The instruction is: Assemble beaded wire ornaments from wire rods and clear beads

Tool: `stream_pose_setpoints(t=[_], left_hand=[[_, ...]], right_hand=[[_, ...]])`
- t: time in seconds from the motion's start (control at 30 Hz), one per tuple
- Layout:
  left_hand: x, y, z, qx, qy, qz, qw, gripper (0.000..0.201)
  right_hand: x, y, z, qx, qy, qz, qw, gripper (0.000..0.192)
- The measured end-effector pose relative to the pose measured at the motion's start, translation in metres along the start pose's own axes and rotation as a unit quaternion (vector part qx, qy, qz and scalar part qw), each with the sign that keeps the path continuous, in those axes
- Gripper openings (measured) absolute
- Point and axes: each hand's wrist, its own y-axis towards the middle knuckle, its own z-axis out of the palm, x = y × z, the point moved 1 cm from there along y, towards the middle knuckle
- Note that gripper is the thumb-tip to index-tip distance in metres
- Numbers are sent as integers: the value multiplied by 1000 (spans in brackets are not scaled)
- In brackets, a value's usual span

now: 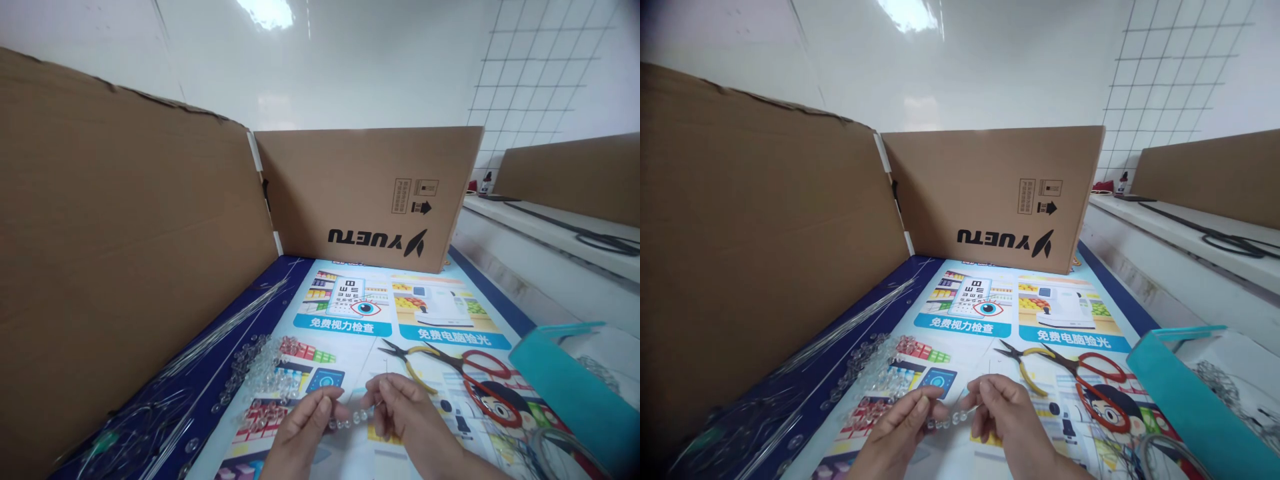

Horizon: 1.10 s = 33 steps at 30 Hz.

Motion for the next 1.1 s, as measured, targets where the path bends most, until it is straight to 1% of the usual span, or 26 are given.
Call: stream_pose_setpoints(t=[0.13,0.27,0.4,0.67,0.8,0.87,1.0,1.1], left_hand=[[-2,-1,1,6,-13,-22,1000,36],[-4,-2,4,13,-39,-34,999,37],[-5,-2,5,19,-62,-8,998,35],[-9,-5,4,-10,-53,12,998,32],[-13,-6,7,3,-62,13,998,29],[-13,-6,8,13,-71,10,997,28],[-10,-4,8,27,-78,-7,997,30],[-8,-3,6,27,-86,-17,996,31]], right_hand=[[1,-2,4,34,16,10,999,30],[1,-2,3,27,12,15,999,30],[1,-1,2,22,-7,16,1000,30],[0,-1,1,10,-46,0,999,31],[2,-3,0,1,-100,-32,994,32],[4,-3,2,10,-114,-43,992,33],[4,-3,6,64,-57,-28,996,35],[3,-3,8,77,-19,-6,997,35]])
